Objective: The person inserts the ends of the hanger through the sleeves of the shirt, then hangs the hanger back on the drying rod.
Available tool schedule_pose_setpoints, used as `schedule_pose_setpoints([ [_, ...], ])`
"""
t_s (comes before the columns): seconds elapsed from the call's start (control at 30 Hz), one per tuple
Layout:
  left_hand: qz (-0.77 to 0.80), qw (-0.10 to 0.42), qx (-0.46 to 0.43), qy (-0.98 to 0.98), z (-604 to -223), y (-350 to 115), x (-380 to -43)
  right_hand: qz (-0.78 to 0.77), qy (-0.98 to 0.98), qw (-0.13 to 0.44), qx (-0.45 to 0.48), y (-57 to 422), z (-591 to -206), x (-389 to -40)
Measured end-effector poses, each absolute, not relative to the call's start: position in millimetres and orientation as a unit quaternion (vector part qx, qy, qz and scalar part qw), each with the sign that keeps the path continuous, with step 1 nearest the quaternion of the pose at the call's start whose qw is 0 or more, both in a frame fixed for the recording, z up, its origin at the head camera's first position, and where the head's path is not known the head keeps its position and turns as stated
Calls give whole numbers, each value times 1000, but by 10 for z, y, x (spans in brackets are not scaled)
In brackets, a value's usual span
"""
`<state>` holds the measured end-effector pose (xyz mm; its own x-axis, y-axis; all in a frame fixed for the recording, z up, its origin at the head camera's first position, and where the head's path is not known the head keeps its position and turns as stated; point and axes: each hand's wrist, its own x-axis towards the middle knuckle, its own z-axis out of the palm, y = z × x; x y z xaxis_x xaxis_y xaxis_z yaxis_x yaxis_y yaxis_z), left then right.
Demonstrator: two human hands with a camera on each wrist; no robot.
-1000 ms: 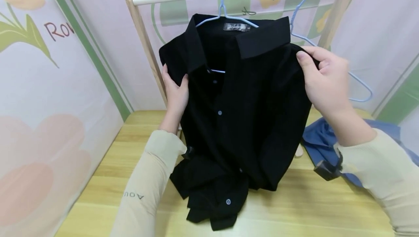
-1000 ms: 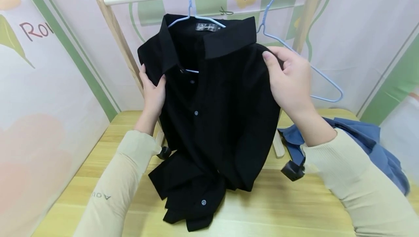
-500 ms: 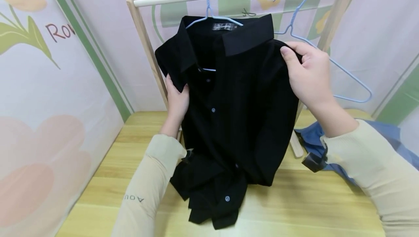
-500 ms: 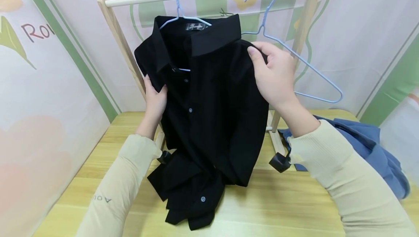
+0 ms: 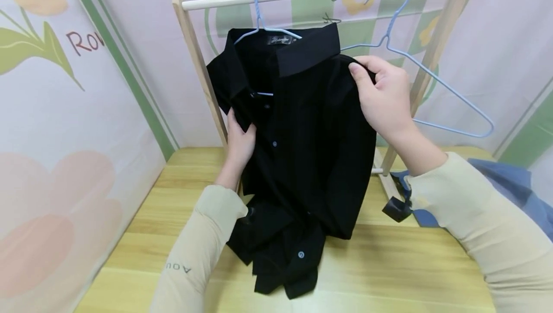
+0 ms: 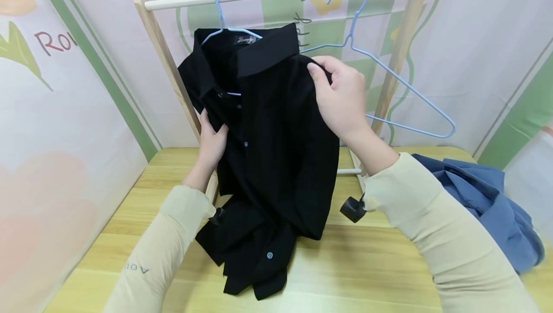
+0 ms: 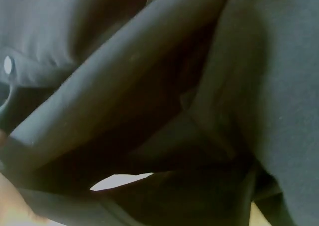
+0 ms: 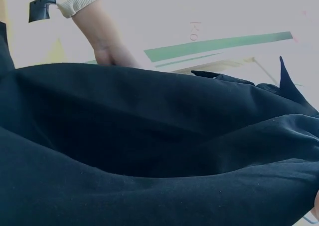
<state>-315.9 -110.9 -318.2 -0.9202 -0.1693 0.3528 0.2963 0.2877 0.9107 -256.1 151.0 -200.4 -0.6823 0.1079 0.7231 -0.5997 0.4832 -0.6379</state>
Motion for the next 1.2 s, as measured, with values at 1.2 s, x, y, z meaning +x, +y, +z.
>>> schedule_pose_setpoints([
  [1.2,-596,122,-11,-794,-3414,-1039,-3072,493,-778,336,196,1130,-2463,-2773],
])
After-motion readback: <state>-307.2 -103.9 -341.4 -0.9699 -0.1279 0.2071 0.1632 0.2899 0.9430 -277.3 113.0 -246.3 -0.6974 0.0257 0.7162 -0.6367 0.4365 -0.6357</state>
